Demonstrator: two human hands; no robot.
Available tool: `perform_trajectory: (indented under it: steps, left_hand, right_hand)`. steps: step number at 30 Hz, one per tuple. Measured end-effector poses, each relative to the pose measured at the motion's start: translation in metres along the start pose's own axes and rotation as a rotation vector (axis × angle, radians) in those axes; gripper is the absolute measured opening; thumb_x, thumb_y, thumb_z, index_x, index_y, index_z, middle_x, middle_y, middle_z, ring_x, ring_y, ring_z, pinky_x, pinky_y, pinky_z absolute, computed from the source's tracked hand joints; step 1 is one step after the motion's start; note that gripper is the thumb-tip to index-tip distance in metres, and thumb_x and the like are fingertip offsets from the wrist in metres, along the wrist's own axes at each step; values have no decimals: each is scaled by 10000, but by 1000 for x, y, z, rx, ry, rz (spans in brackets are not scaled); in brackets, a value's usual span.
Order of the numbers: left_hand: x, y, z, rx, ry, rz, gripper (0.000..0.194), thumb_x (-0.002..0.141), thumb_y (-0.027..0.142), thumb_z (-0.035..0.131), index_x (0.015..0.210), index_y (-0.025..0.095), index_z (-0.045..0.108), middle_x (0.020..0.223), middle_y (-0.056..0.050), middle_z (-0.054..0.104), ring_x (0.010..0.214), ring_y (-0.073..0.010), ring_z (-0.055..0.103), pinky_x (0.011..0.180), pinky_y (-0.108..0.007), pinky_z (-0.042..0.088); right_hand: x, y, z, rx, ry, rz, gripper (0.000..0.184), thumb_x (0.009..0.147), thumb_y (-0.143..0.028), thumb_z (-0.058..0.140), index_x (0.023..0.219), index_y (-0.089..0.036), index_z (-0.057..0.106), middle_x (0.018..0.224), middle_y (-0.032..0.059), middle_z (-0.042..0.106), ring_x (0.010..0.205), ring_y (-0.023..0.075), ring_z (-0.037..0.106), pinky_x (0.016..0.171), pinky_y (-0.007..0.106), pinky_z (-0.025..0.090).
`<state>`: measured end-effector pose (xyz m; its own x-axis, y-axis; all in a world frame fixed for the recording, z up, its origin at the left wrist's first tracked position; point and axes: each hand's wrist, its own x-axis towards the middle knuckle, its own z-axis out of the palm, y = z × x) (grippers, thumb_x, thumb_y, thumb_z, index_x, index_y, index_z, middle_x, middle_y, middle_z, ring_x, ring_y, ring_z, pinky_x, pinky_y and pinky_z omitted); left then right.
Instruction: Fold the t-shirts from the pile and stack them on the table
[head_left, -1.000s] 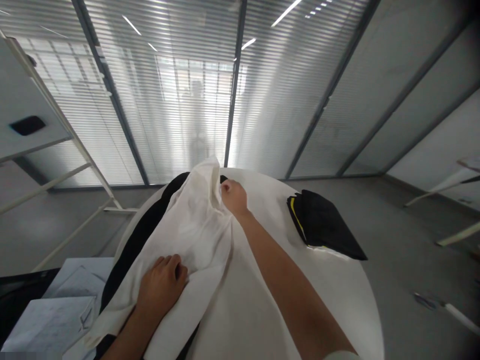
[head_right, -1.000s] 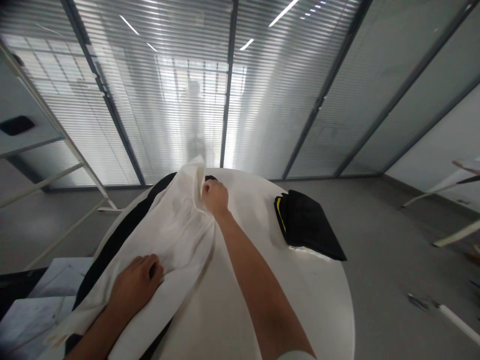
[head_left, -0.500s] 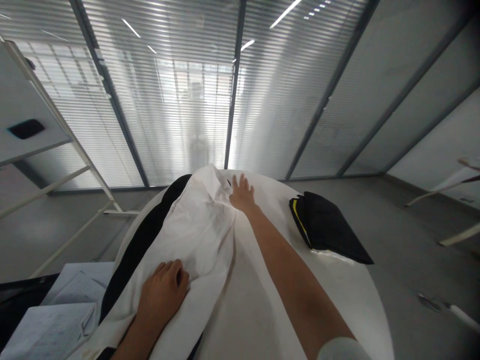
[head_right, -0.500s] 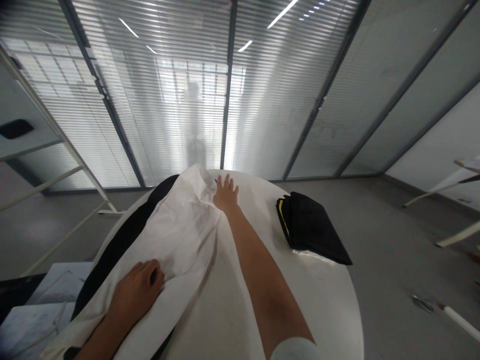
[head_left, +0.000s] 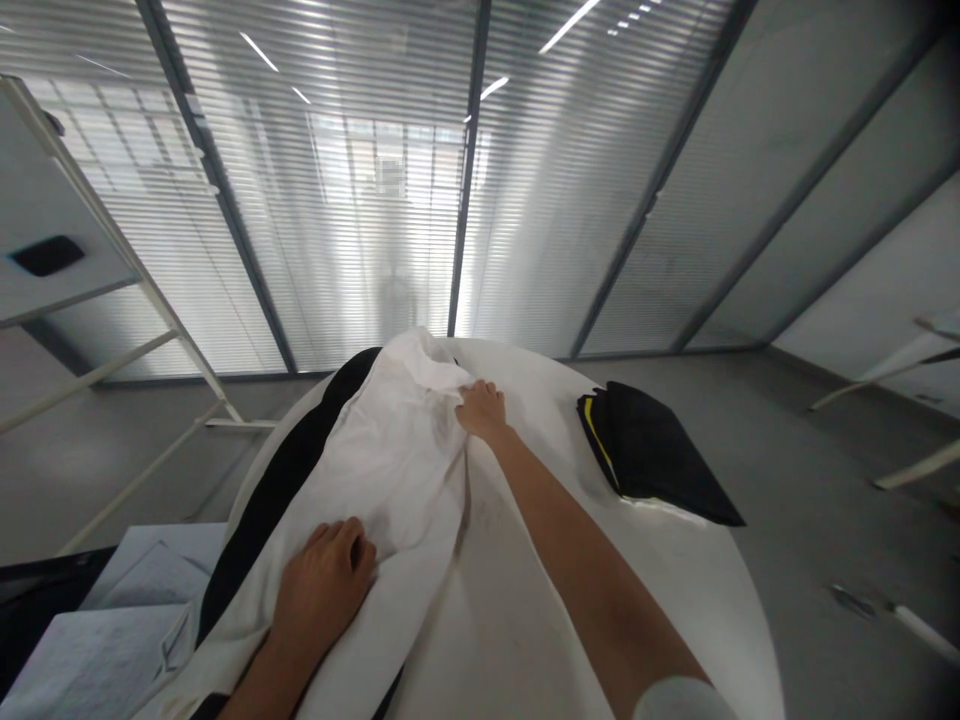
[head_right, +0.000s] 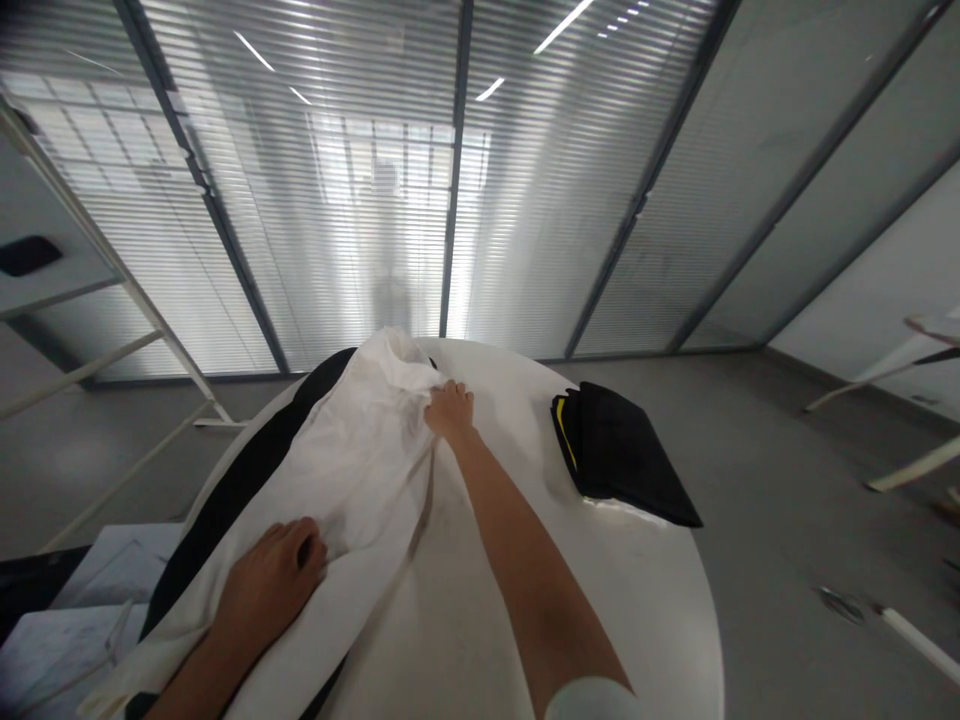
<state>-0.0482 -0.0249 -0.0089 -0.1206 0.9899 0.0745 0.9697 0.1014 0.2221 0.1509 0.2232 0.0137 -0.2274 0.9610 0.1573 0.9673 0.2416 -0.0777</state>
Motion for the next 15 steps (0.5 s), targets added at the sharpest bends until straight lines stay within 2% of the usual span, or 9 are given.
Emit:
perform_trajectory:
  steps: [3, 5, 8, 11, 13, 15]
  left_hand:
    - [1, 0, 1, -8, 5, 4, 169, 887, 254, 407, 768, 220, 523, 788, -42, 643, 841, -214, 586, 709, -318, 368]
    - [0, 0, 1, -11, 7, 5, 174, 887, 262, 403, 773, 221, 528, 791, -44, 645, 843, -215, 592, 711, -317, 373]
    - [-1, 1, 0, -20, -17, -33, 193, 892, 278, 392, 779, 224, 539, 792, -49, 651, 843, -217, 606, 709, -314, 380]
    - [6, -4, -5, -110, -92, -118, 214, 901, 313, 382, 852, 235, 575, 820, -47, 673, 810, -204, 630, 702, -307, 399]
    - [21, -12, -10, -170, -111, -158, 239, 897, 342, 393, 978, 246, 596, 888, -54, 693, 820, -203, 649, 739, -311, 424]
    - [43, -22, -15, -136, -59, -186, 328, 878, 382, 418, 1113, 235, 593, 975, -91, 695, 905, -236, 657, 825, -339, 440]
  right_hand:
    - [12, 6, -5, 20, 19, 180, 511, 928, -268, 419, 1422, -143, 460, 1258, 229, 551, 1203, 328, 485, 950, 477, 388]
    - [12, 7, -6, 73, -3, 220, 496, 938, -273, 390, 1406, -137, 481, 1248, 222, 577, 1188, 317, 522, 947, 463, 407]
    - [0, 9, -4, 178, -115, 114, 417, 937, -262, 370, 1258, -169, 618, 1214, 171, 636, 1150, 279, 582, 941, 403, 433]
    - [-20, 13, -3, 240, -206, 24, 351, 909, -243, 413, 1109, -193, 697, 1150, 131, 687, 1096, 252, 629, 906, 349, 458]
    - [-33, 18, -4, 259, -238, 3, 334, 901, -245, 432, 1086, -200, 707, 1134, 122, 701, 1087, 254, 638, 906, 348, 461]
    - [-44, 22, -6, 281, -271, -22, 341, 908, -268, 434, 1104, -190, 701, 1159, 129, 695, 1110, 264, 630, 925, 360, 456]
